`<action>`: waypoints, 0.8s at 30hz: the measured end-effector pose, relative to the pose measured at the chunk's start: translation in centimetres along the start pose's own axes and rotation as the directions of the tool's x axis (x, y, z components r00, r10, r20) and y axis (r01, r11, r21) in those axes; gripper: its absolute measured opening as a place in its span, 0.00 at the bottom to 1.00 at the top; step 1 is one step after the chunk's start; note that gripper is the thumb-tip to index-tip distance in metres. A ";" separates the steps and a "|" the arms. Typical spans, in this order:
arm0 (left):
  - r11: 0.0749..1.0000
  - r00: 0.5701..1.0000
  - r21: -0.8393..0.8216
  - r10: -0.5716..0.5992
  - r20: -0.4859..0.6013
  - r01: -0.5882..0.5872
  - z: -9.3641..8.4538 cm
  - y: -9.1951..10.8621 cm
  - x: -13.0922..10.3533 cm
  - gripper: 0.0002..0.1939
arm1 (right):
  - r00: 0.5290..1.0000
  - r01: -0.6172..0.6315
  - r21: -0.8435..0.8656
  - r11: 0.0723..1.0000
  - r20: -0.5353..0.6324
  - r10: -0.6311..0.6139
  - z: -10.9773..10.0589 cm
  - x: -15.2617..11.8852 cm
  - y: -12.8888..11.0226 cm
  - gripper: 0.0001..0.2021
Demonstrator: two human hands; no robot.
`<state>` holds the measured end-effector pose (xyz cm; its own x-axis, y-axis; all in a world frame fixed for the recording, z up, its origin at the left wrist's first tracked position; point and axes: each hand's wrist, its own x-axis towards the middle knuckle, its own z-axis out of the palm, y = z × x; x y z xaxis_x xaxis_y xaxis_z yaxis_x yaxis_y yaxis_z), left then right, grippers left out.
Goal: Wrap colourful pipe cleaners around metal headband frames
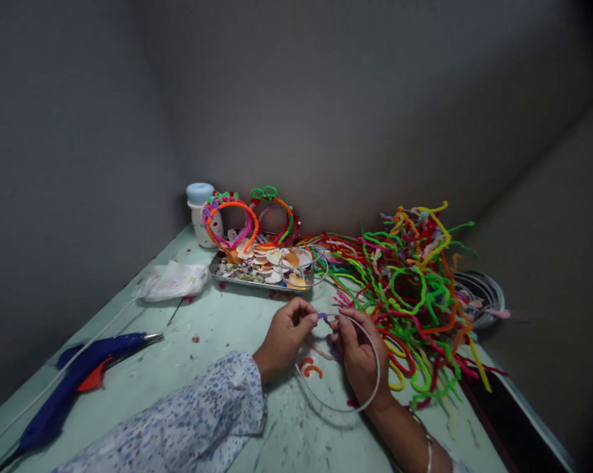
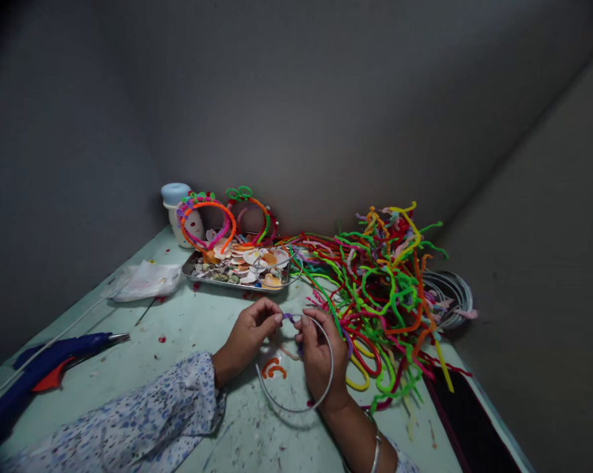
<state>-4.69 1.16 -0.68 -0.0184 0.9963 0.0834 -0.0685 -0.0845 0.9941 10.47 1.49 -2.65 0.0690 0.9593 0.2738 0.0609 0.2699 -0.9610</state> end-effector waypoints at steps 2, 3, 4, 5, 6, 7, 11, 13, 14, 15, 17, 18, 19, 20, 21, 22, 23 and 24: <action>0.996 0.997 -0.076 -0.034 0.065 0.039 -0.1 0.3 0.0 0.09 | 0.999 0.039 -0.028 0.999 -0.026 -0.040 -0.3 -0.1 0.1 0.11; 0.990 0.992 -0.119 -0.058 0.107 0.071 -0.1 0.4 0.0 0.10 | 0.997 0.074 -0.054 0.996 -0.030 -0.076 -0.4 -0.1 0.1 0.10; 0.981 0.985 -0.162 -0.087 0.149 0.111 -0.1 0.5 0.0 0.11 | 0.992 0.123 -0.085 0.989 -0.027 -0.126 -0.5 -0.1 0.1 0.09; 0.967 0.976 -0.203 -0.117 0.186 0.155 -0.2 0.6 0.1 0.12 | 0.980 0.193 -0.117 0.974 -0.019 -0.196 -0.6 -0.1 0.1 0.07; 0.950 0.964 -0.238 -0.149 0.222 0.201 -0.3 0.6 0.2 0.13 | 0.959 0.280 -0.150 0.948 -0.007 -0.284 -0.7 0.0 0.1 0.07; 0.932 0.950 -0.266 -0.177 0.256 0.246 -0.3 0.6 0.3 0.14 | 0.927 0.370 -0.182 0.911 0.009 -0.375 -0.8 0.0 0.1 0.06; 0.876 0.886 -0.288 -0.265 0.382 0.386 -0.7 0.6 0.6 0.18 | 0.809 0.575 -0.274 0.771 0.049 -0.586 -1.0 0.4 -0.4 0.10; 0.852 0.859 -0.284 -0.308 0.408 0.440 -0.8 0.6 0.7 0.18 | 0.801 0.583 -0.295 0.757 0.056 -0.596 -1.1 0.5 -0.5 0.11; 0.837 0.851 -0.292 -0.328 0.410 0.463 -0.9 0.6 0.7 0.18 | 0.798 0.588 -0.300 0.751 0.063 -0.599 -1.1 0.5 -0.6 0.11; 0.821 0.847 -0.308 -0.344 0.405 0.480 -1.0 0.6 0.7 0.17 | 0.796 0.592 -0.303 0.747 0.071 -0.602 -1.1 0.5 -0.6 0.11; 0.788 0.842 -0.346 -0.372 0.391 0.509 -1.1 0.5 0.7 0.14 | 0.791 0.599 -0.304 0.741 0.086 -0.605 -1.1 0.5 -0.7 0.10; 0.774 0.840 -0.363 -0.383 0.386 0.519 -1.1 0.4 0.8 0.13 | 0.792 0.599 -0.303 0.741 0.092 -0.603 -1.1 0.6 -0.7 0.09; 0.763 0.839 -0.378 -0.388 0.382 0.525 -1.1 0.4 0.8 0.12 | 0.797 0.594 -0.304 0.745 0.095 -0.597 -1.1 0.6 -0.7 0.09; 0.757 0.840 -0.389 -0.387 0.379 0.525 -1.1 0.4 0.8 0.12 | 0.806 0.582 -0.306 0.753 0.096 -0.584 -1.1 0.5 -0.7 0.09; 0.756 0.843 -0.398 -0.381 0.379 0.520 -1.1 0.4 0.8 0.11 | 0.822 0.560 -0.312 0.768 0.094 -0.561 -1.1 0.5 -0.7 0.08; 0.757 0.848 -0.406 -0.371 0.377 0.512 -1.1 0.4 0.8 0.11 | 0.843 0.528 -0.318 0.787 0.088 -0.530 -1.1 0.5 -0.6 0.08; 0.761 0.855 -0.414 -0.358 0.374 0.500 -1.1 0.5 0.8 0.11 | 0.867 0.490 -0.323 0.810 0.080 -0.492 -1.1 0.4 -0.5 0.08; 0.765 0.863 -0.422 -0.345 0.369 0.487 -1.0 0.6 0.8 0.11 | 0.888 0.452 -0.323 0.831 0.072 -0.455 -1.1 0.4 -0.4 0.08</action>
<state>-5.75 1.88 -0.09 0.3760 0.8935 -0.2456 -0.4820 0.4149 0.7717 11.59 1.64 -2.07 -0.0378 0.7346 0.6775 0.4037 0.6314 -0.6621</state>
